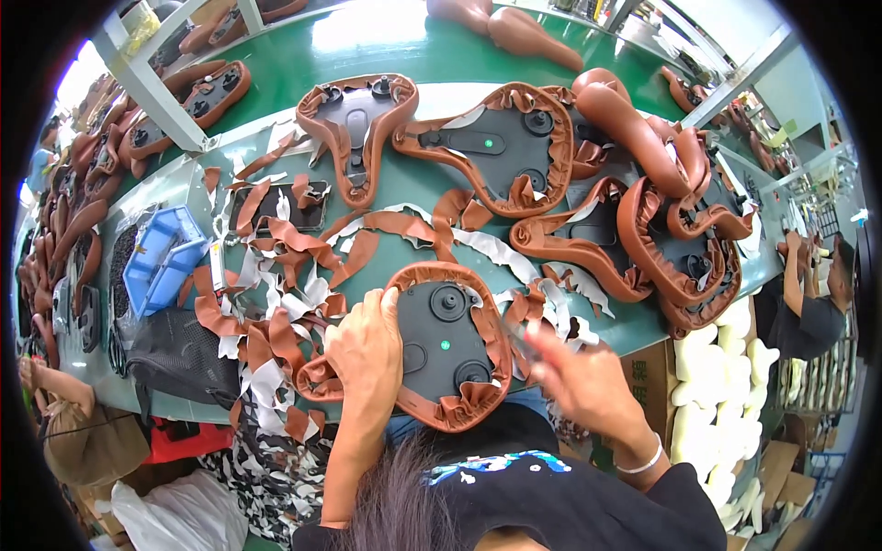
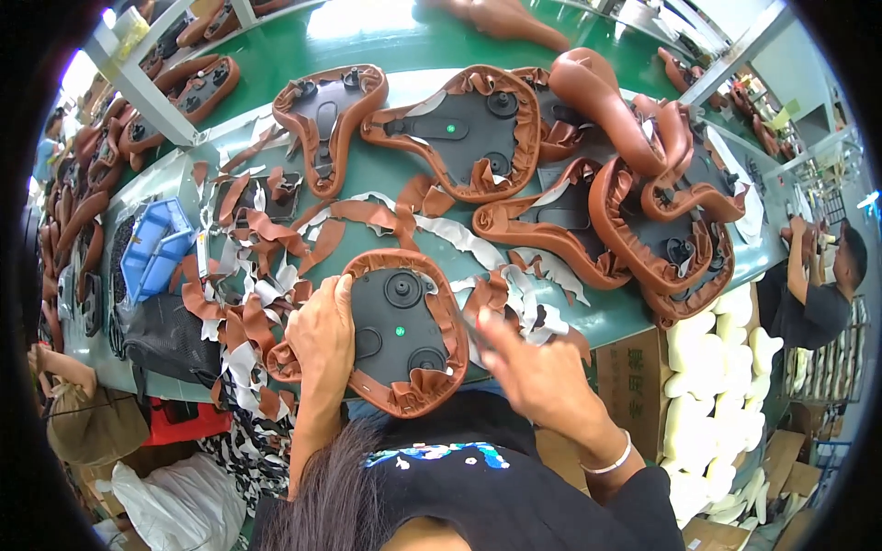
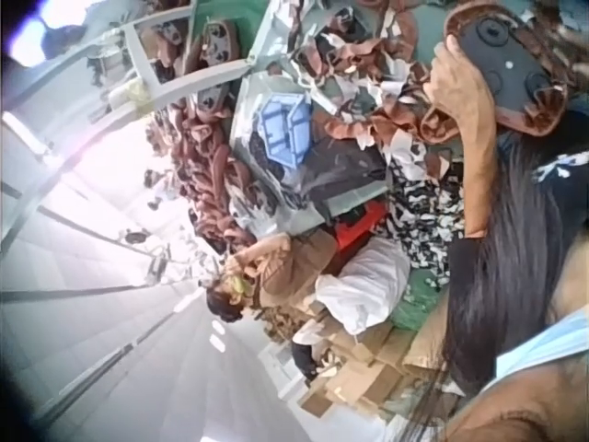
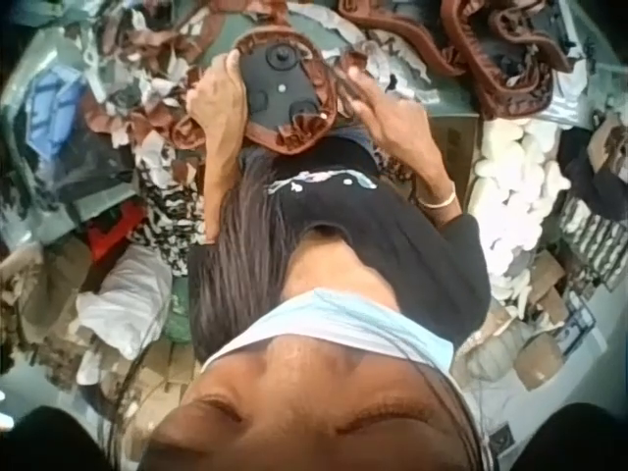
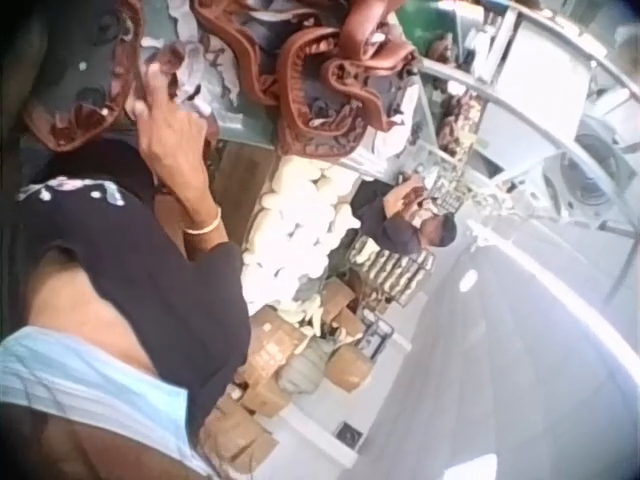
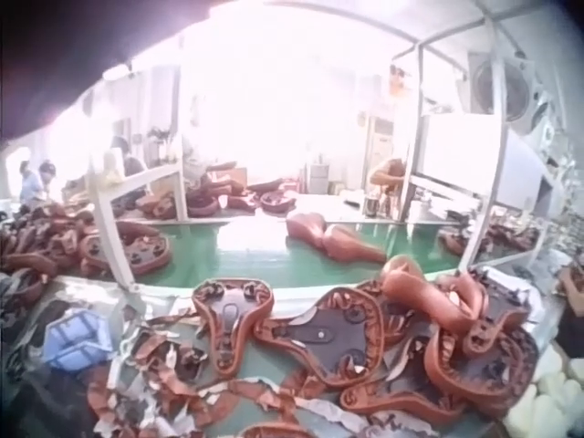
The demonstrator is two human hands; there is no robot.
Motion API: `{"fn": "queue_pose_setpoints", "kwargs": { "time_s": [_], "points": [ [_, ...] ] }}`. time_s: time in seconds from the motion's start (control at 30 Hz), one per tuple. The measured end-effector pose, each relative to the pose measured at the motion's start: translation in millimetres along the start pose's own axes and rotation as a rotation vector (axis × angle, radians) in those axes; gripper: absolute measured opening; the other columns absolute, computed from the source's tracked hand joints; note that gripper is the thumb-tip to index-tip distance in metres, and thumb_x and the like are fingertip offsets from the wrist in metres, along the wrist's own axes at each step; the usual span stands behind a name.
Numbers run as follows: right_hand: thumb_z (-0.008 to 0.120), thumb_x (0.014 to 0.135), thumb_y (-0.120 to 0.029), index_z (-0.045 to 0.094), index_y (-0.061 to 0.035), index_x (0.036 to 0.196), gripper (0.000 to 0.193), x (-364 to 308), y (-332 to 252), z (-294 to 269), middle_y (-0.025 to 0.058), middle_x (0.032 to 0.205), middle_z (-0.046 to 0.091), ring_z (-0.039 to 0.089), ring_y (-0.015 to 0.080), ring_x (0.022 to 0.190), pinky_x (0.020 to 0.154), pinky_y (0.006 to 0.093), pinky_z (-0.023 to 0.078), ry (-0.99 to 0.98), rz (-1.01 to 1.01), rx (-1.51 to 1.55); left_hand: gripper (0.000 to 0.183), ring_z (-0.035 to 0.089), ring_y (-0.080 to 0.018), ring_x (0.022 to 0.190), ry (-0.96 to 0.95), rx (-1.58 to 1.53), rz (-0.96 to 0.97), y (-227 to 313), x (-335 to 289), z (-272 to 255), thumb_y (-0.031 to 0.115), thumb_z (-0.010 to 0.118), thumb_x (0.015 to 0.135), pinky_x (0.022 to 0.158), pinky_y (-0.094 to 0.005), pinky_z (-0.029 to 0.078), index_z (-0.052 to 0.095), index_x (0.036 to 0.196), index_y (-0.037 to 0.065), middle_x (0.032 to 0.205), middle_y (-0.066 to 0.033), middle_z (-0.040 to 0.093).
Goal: Trimming excess leather or synthetic material from the underside of bicycle seats using a hand tool.
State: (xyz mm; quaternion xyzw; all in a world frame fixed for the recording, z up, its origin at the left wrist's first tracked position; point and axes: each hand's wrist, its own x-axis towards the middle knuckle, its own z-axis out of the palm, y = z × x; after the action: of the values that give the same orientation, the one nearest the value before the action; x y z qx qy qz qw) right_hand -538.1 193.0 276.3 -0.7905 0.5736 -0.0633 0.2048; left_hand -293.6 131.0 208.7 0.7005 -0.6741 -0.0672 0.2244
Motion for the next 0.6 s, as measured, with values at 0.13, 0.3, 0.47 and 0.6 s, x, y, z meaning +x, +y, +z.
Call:
{"fn": "queue_pose_setpoints", "kwargs": {
  "time_s": [0.13,0.3,0.47,0.6],
  "points": [
    [0.071,0.077,-0.012,0.038,-0.0022,0.136,0.068,65.4,4.3,19.9,0.0232,0.108,0.061,0.063,0.0393,0.080,0.068,0.0438,0.051,0.428,-0.261,0.201,0.031,0.062,-0.0307,0.070,0.000,-0.049,0.029,9.8,1.8,0.1,0.033,0.043,0.098,0.063,-0.0429,0.042,0.061,0.095,0.007,0.077,-0.0111,0.064],
    [0.066,0.078,-0.006,0.044,-0.0006,0.128,0.056,84.0,6.2,27.3,0.0148,0.090,0.062,0.062,0.0307,0.076,0.070,0.0361,0.049,0.260,-0.084,0.446,0.030,0.061,-0.0296,0.073,-0.070,-0.039,-0.061,7.8,0.2,-8.2,0.033,0.044,0.097,0.065,-0.0418,0.041,0.061,0.096,0.008,0.079,-0.0108,0.064],
    [0.068,0.079,-0.007,0.048,0.0014,0.120,0.047,90.7,17.3,28.2,0.0007,0.087,0.058,0.053,0.0063,0.077,0.070,0.0241,0.046,0.140,0.141,1.157,0.028,0.048,-0.0261,0.108,0.244,-0.138,0.185,17.7,14.7,-7.8,0.024,0.065,0.082,0.087,-0.0444,0.032,0.062,0.108,0.014,0.118,-0.0076,0.052],
    [0.068,0.080,-0.008,0.045,-0.0008,0.123,0.050,84.3,11.3,32.1,0.0081,0.090,0.062,0.060,0.0132,0.080,0.073,0.0277,0.048,0.252,0.031,0.960,0.029,0.044,-0.0243,0.113,0.028,-0.121,0.645,52.3,27.9,3.5,0.019,0.071,0.069,0.089,-0.0460,0.029,0.065,0.096,0.014,0.110,-0.0062,0.052]
  ]
}}
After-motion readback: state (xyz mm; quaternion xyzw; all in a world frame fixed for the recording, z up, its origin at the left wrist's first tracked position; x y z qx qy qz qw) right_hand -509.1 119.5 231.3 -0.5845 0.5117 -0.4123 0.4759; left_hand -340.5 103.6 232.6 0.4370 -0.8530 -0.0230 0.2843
